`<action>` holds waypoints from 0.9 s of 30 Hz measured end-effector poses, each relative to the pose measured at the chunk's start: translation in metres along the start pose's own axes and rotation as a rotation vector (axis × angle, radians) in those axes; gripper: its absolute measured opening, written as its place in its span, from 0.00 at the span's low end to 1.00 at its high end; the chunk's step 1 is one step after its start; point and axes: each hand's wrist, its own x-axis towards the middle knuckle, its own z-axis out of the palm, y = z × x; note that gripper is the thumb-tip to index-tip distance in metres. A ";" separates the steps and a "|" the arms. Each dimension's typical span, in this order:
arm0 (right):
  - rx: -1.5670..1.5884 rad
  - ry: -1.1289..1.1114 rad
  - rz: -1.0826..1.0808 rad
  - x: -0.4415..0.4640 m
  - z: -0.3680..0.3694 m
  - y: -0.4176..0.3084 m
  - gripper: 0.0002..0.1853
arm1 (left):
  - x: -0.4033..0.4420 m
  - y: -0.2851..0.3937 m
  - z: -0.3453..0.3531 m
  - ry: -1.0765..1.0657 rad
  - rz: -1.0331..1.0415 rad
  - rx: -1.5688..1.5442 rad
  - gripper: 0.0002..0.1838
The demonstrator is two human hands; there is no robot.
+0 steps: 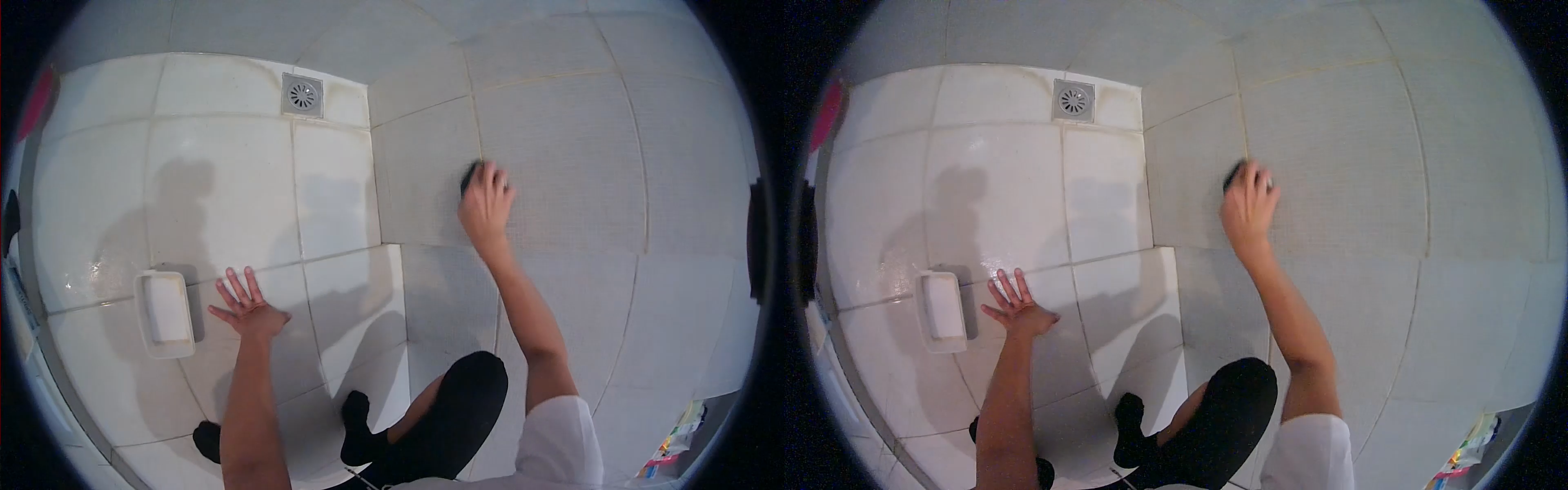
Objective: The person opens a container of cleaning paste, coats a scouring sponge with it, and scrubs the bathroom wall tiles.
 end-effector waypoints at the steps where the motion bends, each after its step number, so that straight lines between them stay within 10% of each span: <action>1: -0.026 -0.010 0.045 0.025 0.005 -0.005 0.21 | 0.002 0.000 -0.001 -0.032 0.003 -0.011 0.69; 18: 0.183 -0.034 0.369 0.099 0.015 -0.039 0.23 | 0.009 -0.004 0.004 -0.097 -0.008 -0.009 0.70; 27: 0.217 -0.009 0.304 -0.058 -0.021 -0.015 0.24 | 0.011 -0.005 0.008 -0.035 0.019 -0.038 0.69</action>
